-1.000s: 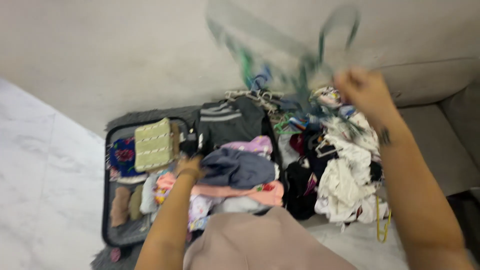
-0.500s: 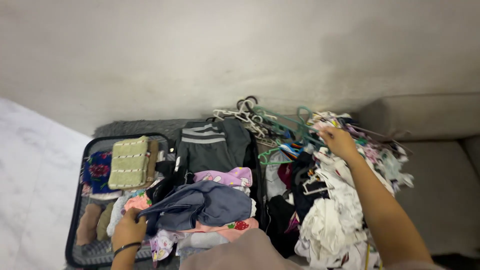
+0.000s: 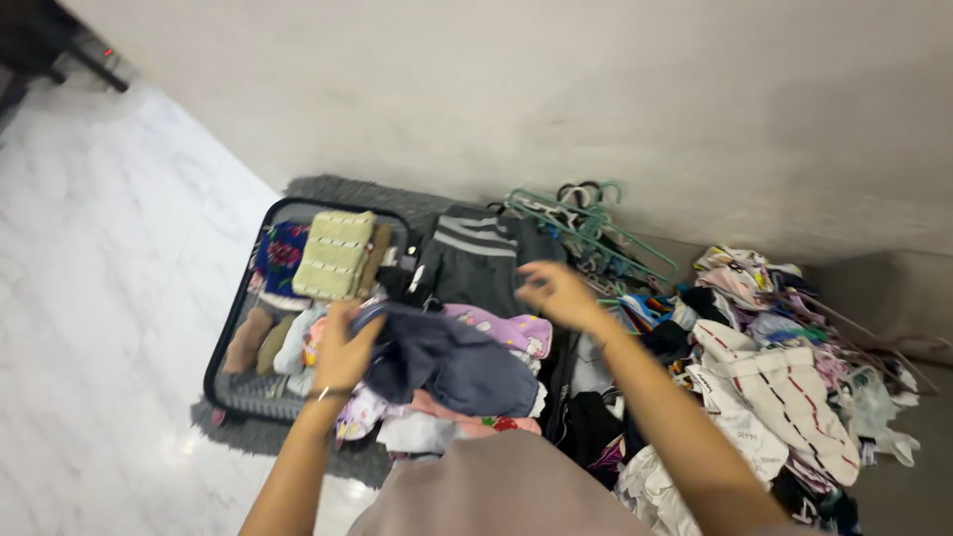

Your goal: The person folds various pieces of clothing, including a towel, shorts, and patterned pants, and places them into an open suitcase. The person also removes a pair of shorts from a hanger before folding them.

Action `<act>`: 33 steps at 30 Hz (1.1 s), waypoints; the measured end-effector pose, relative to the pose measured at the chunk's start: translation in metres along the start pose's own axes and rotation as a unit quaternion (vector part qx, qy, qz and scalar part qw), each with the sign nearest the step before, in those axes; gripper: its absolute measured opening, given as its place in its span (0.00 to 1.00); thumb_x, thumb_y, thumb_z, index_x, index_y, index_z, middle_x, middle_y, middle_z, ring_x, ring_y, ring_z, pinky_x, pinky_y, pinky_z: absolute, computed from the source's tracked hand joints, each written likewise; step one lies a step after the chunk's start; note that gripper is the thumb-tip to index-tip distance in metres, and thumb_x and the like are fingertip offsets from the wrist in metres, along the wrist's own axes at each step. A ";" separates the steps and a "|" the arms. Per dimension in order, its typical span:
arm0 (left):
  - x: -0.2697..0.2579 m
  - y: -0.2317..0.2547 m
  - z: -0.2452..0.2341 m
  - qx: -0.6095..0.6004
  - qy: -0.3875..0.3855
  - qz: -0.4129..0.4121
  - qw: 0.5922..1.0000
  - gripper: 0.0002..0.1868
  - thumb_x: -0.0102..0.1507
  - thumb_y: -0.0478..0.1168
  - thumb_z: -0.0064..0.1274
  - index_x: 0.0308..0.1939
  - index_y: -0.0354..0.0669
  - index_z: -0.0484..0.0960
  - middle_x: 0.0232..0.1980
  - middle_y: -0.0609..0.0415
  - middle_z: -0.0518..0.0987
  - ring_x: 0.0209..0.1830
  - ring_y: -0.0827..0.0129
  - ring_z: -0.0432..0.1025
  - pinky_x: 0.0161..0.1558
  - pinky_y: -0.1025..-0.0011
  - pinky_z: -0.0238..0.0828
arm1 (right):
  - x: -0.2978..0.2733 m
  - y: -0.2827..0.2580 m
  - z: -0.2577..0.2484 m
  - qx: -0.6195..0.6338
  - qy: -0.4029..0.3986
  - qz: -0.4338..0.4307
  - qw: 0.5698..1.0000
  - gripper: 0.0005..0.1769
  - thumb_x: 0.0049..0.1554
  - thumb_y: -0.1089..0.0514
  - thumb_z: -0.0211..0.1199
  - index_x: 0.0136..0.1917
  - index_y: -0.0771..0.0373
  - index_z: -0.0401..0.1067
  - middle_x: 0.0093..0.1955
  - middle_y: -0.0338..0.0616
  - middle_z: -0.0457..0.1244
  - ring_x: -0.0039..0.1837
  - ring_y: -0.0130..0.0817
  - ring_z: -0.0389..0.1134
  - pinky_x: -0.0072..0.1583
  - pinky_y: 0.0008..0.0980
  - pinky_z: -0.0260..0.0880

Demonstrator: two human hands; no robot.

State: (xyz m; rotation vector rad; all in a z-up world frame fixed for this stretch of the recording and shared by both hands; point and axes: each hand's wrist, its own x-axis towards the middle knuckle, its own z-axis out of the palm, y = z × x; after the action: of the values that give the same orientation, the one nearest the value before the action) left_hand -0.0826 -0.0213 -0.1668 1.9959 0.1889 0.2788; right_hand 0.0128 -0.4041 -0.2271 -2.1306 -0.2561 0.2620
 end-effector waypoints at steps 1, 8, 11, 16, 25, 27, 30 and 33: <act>0.008 0.019 0.010 0.018 0.000 0.180 0.983 0.15 0.63 0.38 0.63 0.49 0.36 0.75 0.40 0.54 0.75 0.39 0.73 0.69 0.40 0.75 0.69 | -0.010 -0.033 0.018 0.061 -0.021 -0.014 0.998 0.35 0.49 0.46 0.74 0.68 0.54 0.70 0.59 0.44 0.65 0.47 0.30 0.72 0.49 0.34 0.75; 0.021 0.148 0.009 -0.103 -0.186 -0.056 0.976 0.07 0.62 0.39 0.59 0.37 0.39 0.80 0.29 0.58 0.79 0.22 0.77 0.68 0.24 0.74 0.63 | -0.043 -0.164 0.076 0.013 0.143 -0.091 0.985 0.45 0.45 0.58 0.75 0.74 0.59 0.61 0.61 0.55 0.60 0.62 0.48 0.65 0.61 0.40 0.67; 0.027 0.142 -0.017 -0.120 -0.158 -0.033 0.980 0.10 0.64 0.41 0.59 0.33 0.38 0.84 0.26 0.59 0.78 0.22 0.80 0.67 0.24 0.75 0.62 | -0.036 -0.130 0.075 -0.112 0.230 -0.094 0.962 0.42 0.40 0.68 0.66 0.70 0.60 0.66 0.63 0.58 0.60 0.64 0.55 0.64 0.64 0.43 0.67; 0.014 0.087 -0.025 -0.385 -0.174 -0.240 0.874 0.13 0.64 0.46 0.58 0.36 0.39 0.83 0.31 0.59 0.81 0.26 0.77 0.71 0.28 0.75 0.65 | -0.040 -0.098 0.089 0.311 -0.027 0.218 0.925 0.20 0.57 0.65 0.61 0.63 0.65 0.72 0.57 0.54 0.70 0.57 0.48 0.71 0.60 0.47 0.71; -0.058 -0.101 -0.010 -0.064 -0.148 0.123 0.979 0.31 0.49 0.41 0.66 0.53 0.29 0.77 0.49 0.43 0.81 0.49 0.56 0.76 0.54 0.61 0.72 | -0.094 -0.261 0.135 0.767 -0.236 0.144 0.580 0.24 0.67 0.46 0.55 0.64 0.68 0.69 0.62 0.55 0.67 0.62 0.47 0.71 0.65 0.48 0.71; -0.067 -0.107 -0.011 -0.195 -0.335 -0.131 0.912 0.29 0.54 0.41 0.60 0.56 0.30 0.77 0.51 0.43 0.81 0.51 0.56 0.76 0.57 0.59 0.72 | -0.093 -0.277 0.144 0.782 -0.265 0.101 0.555 0.27 0.70 0.42 0.54 0.67 0.69 0.69 0.63 0.58 0.66 0.63 0.50 0.70 0.66 0.50 0.69; -0.062 -0.075 -0.038 -0.412 -0.410 -0.379 0.720 0.26 0.62 0.42 0.52 0.61 0.30 0.76 0.55 0.42 0.82 0.55 0.56 0.77 0.61 0.57 0.72 | -0.096 -0.273 0.157 0.726 -0.166 0.096 0.660 0.29 0.65 0.42 0.56 0.67 0.67 0.69 0.63 0.56 0.66 0.63 0.49 0.70 0.66 0.50 0.68; -0.034 -0.021 -0.074 -0.588 -0.401 -0.361 0.602 0.25 0.68 0.43 0.45 0.64 0.30 0.75 0.59 0.43 0.82 0.58 0.56 0.77 0.65 0.54 0.72 | -0.104 -0.255 0.164 0.617 -0.083 0.144 0.769 0.28 0.62 0.43 0.59 0.66 0.66 0.70 0.61 0.54 0.67 0.62 0.48 0.70 0.64 0.48 0.69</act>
State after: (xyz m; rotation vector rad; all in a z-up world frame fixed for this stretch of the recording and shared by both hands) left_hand -0.1358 0.0430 -0.1598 0.4371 0.1424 -0.8533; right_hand -0.1541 -0.1662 -0.0909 -0.8041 0.1491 0.5980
